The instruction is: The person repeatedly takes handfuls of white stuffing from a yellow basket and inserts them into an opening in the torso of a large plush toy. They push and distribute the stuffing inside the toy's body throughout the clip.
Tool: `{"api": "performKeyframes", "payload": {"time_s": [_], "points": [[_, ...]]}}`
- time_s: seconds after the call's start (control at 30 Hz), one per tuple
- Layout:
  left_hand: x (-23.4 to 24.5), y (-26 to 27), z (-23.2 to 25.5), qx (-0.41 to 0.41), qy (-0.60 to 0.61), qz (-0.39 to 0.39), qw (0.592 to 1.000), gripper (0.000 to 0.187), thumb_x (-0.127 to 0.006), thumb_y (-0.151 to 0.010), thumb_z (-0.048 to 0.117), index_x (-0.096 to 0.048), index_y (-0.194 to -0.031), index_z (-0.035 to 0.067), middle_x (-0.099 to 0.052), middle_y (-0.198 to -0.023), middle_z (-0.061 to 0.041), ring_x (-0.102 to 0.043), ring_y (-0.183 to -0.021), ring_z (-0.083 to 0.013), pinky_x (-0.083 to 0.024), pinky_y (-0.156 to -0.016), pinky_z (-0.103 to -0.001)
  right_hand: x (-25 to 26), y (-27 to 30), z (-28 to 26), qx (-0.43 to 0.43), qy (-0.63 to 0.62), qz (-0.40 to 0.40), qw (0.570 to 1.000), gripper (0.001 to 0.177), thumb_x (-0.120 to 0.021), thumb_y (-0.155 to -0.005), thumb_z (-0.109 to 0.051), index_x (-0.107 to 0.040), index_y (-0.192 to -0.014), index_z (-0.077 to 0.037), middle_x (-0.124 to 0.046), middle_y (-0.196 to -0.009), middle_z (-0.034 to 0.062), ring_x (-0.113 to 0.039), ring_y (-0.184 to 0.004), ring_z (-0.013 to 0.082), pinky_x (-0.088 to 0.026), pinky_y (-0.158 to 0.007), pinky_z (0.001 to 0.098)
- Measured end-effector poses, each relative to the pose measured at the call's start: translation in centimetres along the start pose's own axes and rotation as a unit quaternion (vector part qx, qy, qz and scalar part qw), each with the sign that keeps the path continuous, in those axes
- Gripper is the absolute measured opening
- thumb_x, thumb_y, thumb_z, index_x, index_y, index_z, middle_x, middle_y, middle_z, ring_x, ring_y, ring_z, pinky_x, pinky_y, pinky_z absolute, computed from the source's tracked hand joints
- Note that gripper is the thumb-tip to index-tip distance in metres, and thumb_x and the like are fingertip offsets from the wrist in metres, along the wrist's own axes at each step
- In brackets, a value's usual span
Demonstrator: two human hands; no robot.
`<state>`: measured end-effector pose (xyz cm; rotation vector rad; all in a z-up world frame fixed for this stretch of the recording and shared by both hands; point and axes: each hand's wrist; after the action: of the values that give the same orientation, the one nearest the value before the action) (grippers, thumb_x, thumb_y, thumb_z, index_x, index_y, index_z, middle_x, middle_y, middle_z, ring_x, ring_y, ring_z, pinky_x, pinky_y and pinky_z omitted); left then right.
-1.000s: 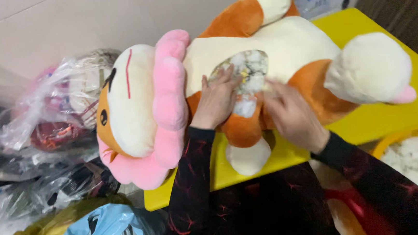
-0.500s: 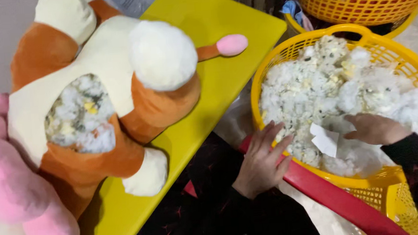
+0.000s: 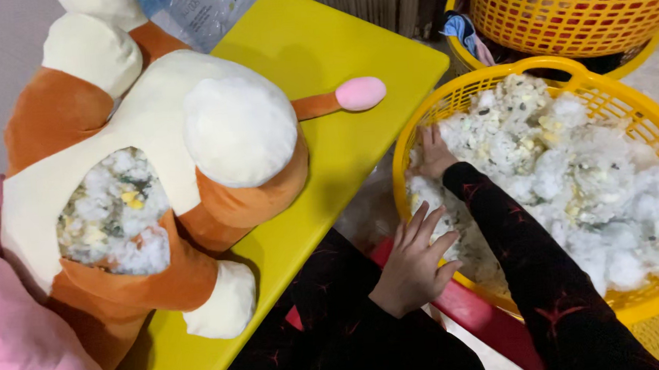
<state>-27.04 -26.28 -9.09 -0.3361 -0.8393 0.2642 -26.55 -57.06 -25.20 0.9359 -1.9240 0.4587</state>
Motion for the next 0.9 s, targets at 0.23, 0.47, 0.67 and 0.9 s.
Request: {"api": "performKeyframes", "payload": {"time_s": [0.23, 0.47, 0.67, 0.9], "points": [[1.0, -0.2, -1.5, 0.038, 0.061, 0.032, 0.997, 0.037, -0.071, -0.093, 0.016, -0.066, -0.127, 0.003, -0.049, -0.154, -0.024, -0.042, -0.147, -0.0479, -0.040, -0.120, -0.051, -3.2, 3.5, 5.2, 0.047, 0.053, -0.110, 0.991, 0.054, -0.076, -0.081, -0.023, -0.059, -0.131, -0.010, -0.071, -0.115, 0.0229, -0.069, -0.106, 0.0406, -0.054, -0.093, 0.0487], [1.1, -0.6, -1.0, 0.051, 0.089, 0.039, 0.994, 0.035, -0.071, -0.092, 0.014, -0.067, -0.125, 0.002, -0.051, -0.150, -0.023, -0.049, -0.140, -0.0433, -0.044, -0.116, -0.047, 4.7, 9.1, 5.9, 0.013, -0.124, -0.205, 0.971, 0.025, -0.077, -0.082, -0.013, -0.073, -0.106, -0.006, -0.077, -0.084, 0.0093, -0.069, -0.074, 0.0186, -0.057, -0.071, 0.0360], [0.7, -0.7, -1.1, 0.072, 0.104, 0.022, 0.992, 0.035, -0.071, -0.093, 0.015, -0.067, -0.125, 0.003, -0.052, -0.149, -0.020, -0.052, -0.137, -0.0409, -0.047, -0.111, -0.045, 10.0, 12.9, 4.8, 0.122, -0.100, -0.117, 0.980, 0.033, -0.076, -0.079, -0.005, -0.073, -0.112, -0.008, -0.060, -0.124, 0.0212, -0.057, -0.115, 0.0363, -0.051, -0.092, 0.0433], [0.2, -0.6, -0.9, 0.071, 0.112, 0.020, 0.991, 0.035, -0.070, -0.095, 0.016, -0.067, -0.127, 0.004, -0.053, -0.150, -0.020, -0.052, -0.137, -0.0411, -0.047, -0.112, -0.045, 11.6, 12.2, 1.4, -0.014, 0.003, 0.000, 1.000, 0.080, -0.073, -0.077, -0.012, -0.043, -0.151, -0.020, -0.021, -0.164, 0.0261, -0.046, -0.137, 0.0454, -0.048, -0.110, 0.0484]]}}
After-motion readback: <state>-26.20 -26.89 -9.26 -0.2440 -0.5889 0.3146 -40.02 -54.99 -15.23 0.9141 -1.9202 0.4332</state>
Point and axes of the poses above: each hand's wrist, its own y-axis away from the middle knuckle, its own x-axis out of the back of the hand, z = x × y
